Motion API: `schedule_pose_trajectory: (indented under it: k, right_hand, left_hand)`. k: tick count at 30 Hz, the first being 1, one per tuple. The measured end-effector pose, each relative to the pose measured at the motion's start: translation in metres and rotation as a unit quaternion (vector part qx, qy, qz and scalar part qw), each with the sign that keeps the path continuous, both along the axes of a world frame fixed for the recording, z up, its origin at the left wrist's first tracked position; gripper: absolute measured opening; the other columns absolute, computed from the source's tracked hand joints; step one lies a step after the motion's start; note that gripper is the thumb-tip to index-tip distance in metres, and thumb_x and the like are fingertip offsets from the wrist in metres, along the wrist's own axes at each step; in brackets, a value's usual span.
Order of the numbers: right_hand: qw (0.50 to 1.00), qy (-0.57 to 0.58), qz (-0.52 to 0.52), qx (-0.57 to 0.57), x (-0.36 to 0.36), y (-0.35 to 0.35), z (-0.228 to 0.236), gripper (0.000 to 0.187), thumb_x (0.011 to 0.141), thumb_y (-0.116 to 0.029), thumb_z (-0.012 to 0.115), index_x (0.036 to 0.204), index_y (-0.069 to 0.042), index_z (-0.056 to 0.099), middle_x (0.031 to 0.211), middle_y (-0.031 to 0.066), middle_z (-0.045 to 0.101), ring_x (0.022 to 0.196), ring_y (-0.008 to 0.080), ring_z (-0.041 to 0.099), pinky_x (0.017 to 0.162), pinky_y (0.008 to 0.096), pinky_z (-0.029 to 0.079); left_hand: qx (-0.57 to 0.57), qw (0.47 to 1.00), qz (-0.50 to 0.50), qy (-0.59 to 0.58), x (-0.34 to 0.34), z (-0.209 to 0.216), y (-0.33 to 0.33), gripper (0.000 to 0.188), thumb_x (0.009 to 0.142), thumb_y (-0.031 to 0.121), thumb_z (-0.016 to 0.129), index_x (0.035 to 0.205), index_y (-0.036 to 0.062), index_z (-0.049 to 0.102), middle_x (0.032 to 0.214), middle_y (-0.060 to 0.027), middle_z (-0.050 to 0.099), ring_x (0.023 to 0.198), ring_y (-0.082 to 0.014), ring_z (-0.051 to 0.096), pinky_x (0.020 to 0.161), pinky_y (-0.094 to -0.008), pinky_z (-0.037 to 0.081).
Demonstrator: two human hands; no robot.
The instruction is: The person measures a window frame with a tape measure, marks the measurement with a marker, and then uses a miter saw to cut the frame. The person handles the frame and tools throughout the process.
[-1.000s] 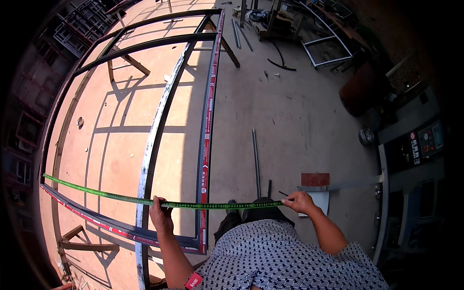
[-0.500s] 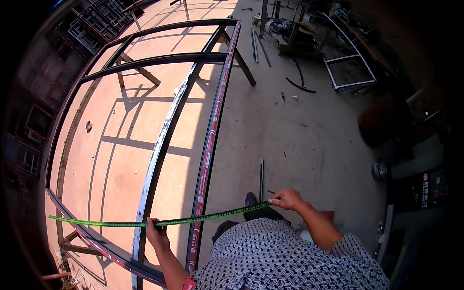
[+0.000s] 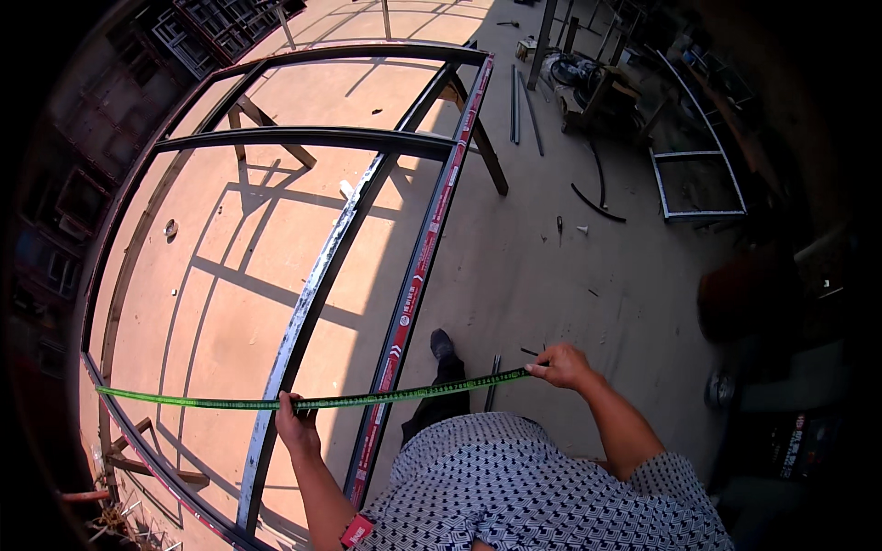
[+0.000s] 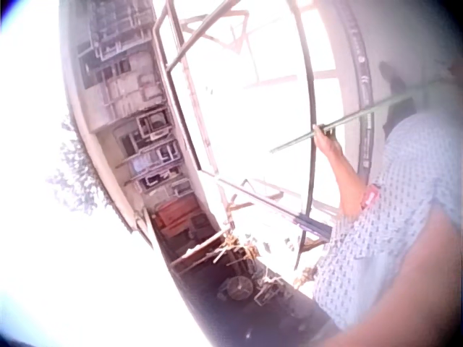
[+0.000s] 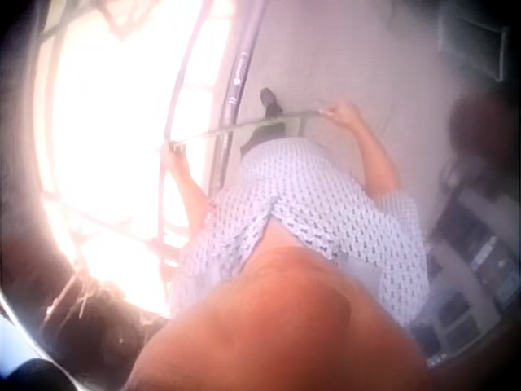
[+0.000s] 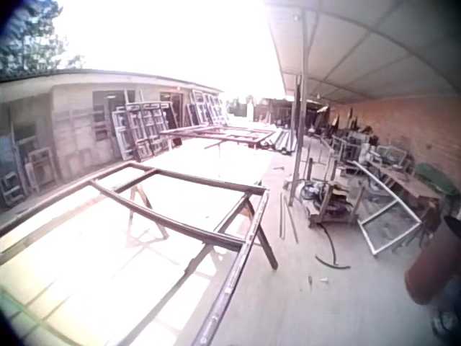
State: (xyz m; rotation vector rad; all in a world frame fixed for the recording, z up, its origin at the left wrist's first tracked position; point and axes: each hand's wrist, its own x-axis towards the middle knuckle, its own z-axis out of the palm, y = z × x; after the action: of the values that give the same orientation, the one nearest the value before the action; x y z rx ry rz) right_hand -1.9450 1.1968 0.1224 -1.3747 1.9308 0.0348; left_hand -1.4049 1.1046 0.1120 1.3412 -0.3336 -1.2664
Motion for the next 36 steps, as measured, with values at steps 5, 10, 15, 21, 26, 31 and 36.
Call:
schedule_pose_trajectory:
  k: [5, 10, 15, 21, 26, 31, 36]
  right_hand:
    - [1.0, 0.026, -0.005, -0.002, -0.052, -0.074, -0.01, 0.043, 0.09, -0.058, 0.069, 0.099, -0.019, 0.082, 0.086, 0.01, 0.076, 0.086, 0.0306, 0.072, 0.078, 0.0426, 0.056]
    - [0.999, 0.016, -0.022, 0.027, -0.095, -0.161, 0.012, 0.042, 0.089, -0.058, 0.07, 0.099, -0.018, 0.082, 0.087, 0.0102, 0.076, 0.087, 0.0319, 0.072, 0.078, 0.043, 0.056]
    - [1.0, 0.012, 0.018, 0.002, -0.135, -0.251, 0.013, 0.042, 0.088, -0.056, 0.072, 0.098, -0.017, 0.082, 0.087, 0.0113, 0.075, 0.086, 0.0319, 0.072, 0.075, 0.0443, 0.055]
    - [0.993, -0.018, 0.115, -0.011, -0.182, -0.379, -0.006, 0.042, 0.087, -0.053, 0.074, 0.094, -0.013, 0.081, 0.084, 0.0128, 0.073, 0.083, 0.0333, 0.071, 0.073, 0.0445, 0.055]
    - [0.958, -0.03, 0.274, -0.084, -0.212, -0.477, -0.011, 0.034, 0.089, -0.039, 0.076, 0.09, -0.005, 0.08, 0.078, 0.0161, 0.071, 0.071, 0.0322, 0.069, 0.065, 0.0423, 0.051]
    - [0.928, -0.037, 0.358, -0.095, -0.246, -0.547, -0.011, 0.037, 0.088, -0.035, 0.077, 0.084, 0.002, 0.076, 0.074, 0.0196, 0.069, 0.067, 0.0339, 0.067, 0.064, 0.0449, 0.049]
    - [0.893, 0.003, 0.445, -0.072, -0.245, -0.601, 0.004, 0.039, 0.088, -0.038, 0.077, 0.088, 0.002, 0.076, 0.079, 0.0216, 0.069, 0.072, 0.0375, 0.068, 0.067, 0.0457, 0.05]
  left_hand:
    - [0.004, 0.999, 0.016, 0.029, -0.046, -0.025, -0.098, 0.028, 0.107, 0.036, 0.058, 0.091, 0.0131, 0.062, 0.08, -0.0007, 0.061, 0.072, -0.0143, 0.061, 0.069, -0.0338, 0.054]
    - [0.02, 0.999, 0.0, 0.04, -0.089, -0.021, -0.175, 0.029, 0.107, 0.037, 0.057, 0.091, 0.0124, 0.063, 0.081, -0.0021, 0.064, 0.074, -0.0154, 0.064, 0.071, -0.0342, 0.057]
    - [0.003, 0.999, 0.033, 0.032, -0.111, -0.009, -0.229, 0.031, 0.107, 0.036, 0.058, 0.091, 0.0093, 0.062, 0.084, -0.0036, 0.062, 0.078, -0.0169, 0.065, 0.075, -0.0351, 0.06]
    - [0.002, 0.985, 0.175, -0.012, -0.149, 0.001, -0.232, 0.03, 0.107, 0.034, 0.058, 0.091, 0.009, 0.061, 0.084, -0.0036, 0.061, 0.075, -0.0169, 0.064, 0.071, -0.0336, 0.06]
    - [0.051, 0.958, 0.28, -0.03, -0.214, 0.004, -0.199, 0.028, 0.105, 0.036, 0.061, 0.094, 0.0101, 0.062, 0.083, -0.001, 0.059, 0.074, -0.0161, 0.061, 0.071, -0.0354, 0.057]
    - [0.098, 0.94, 0.323, -0.039, -0.28, 0.003, -0.174, 0.033, 0.104, 0.039, 0.06, 0.095, 0.0072, 0.064, 0.087, -0.0047, 0.065, 0.079, -0.0168, 0.067, 0.07, -0.0347, 0.059]
    - [0.125, 0.909, 0.397, -0.028, -0.322, 0.001, -0.146, 0.031, 0.103, 0.039, 0.06, 0.096, 0.0088, 0.063, 0.086, -0.0036, 0.066, 0.08, -0.0168, 0.066, 0.072, -0.0353, 0.058]
